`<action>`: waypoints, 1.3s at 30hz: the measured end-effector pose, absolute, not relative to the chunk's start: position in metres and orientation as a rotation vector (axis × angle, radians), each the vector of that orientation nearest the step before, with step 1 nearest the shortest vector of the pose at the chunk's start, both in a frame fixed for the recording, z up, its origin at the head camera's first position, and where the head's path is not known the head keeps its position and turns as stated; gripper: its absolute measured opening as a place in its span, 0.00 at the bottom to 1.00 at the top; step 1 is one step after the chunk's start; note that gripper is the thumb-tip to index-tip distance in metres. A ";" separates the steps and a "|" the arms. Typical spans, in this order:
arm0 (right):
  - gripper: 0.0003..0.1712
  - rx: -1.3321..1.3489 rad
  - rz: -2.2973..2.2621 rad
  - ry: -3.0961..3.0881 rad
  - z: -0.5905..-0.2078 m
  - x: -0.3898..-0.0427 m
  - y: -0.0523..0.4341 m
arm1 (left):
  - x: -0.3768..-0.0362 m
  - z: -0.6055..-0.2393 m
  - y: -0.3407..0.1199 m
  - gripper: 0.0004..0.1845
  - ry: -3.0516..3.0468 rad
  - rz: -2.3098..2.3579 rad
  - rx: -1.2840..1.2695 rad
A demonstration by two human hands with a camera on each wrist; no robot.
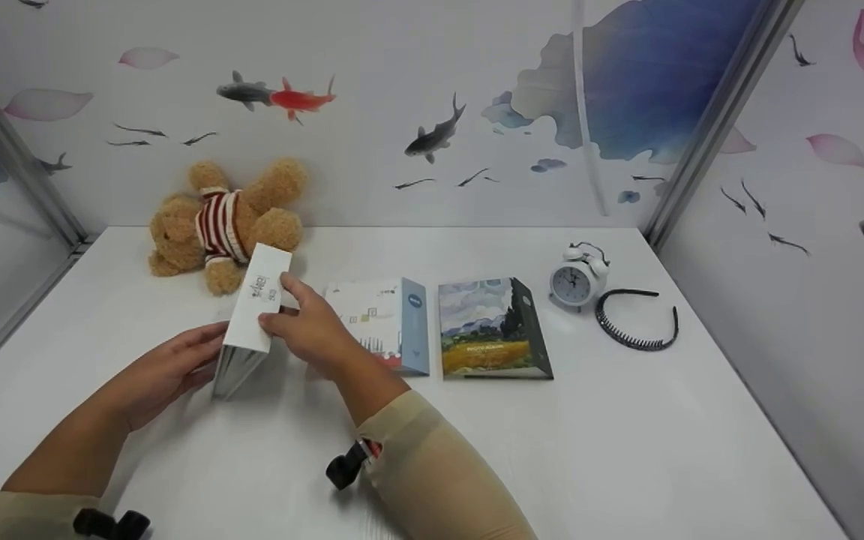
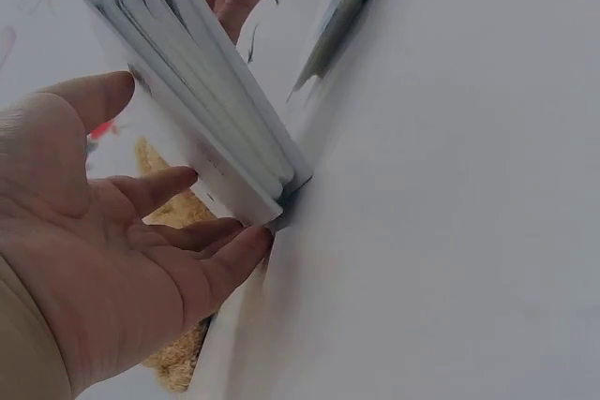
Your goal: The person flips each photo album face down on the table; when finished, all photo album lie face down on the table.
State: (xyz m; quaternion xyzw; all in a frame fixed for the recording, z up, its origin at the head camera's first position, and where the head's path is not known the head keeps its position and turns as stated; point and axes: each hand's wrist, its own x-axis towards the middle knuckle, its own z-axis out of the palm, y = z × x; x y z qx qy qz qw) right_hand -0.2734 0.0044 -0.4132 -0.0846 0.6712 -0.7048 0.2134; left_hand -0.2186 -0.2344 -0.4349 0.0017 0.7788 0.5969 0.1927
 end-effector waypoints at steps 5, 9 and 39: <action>0.42 -0.158 -1.868 1.987 -0.418 -0.277 0.007 | -0.218 -0.437 -0.237 0.43 2.283 1.620 -0.044; 0.39 -0.158 -1.845 2.058 -0.421 -0.280 0.008 | -0.219 -0.439 -0.238 0.45 2.321 1.601 -0.084; 0.39 -0.209 -1.674 2.136 -0.442 -0.287 0.009 | -0.233 -0.446 -0.244 0.49 2.358 1.579 -0.133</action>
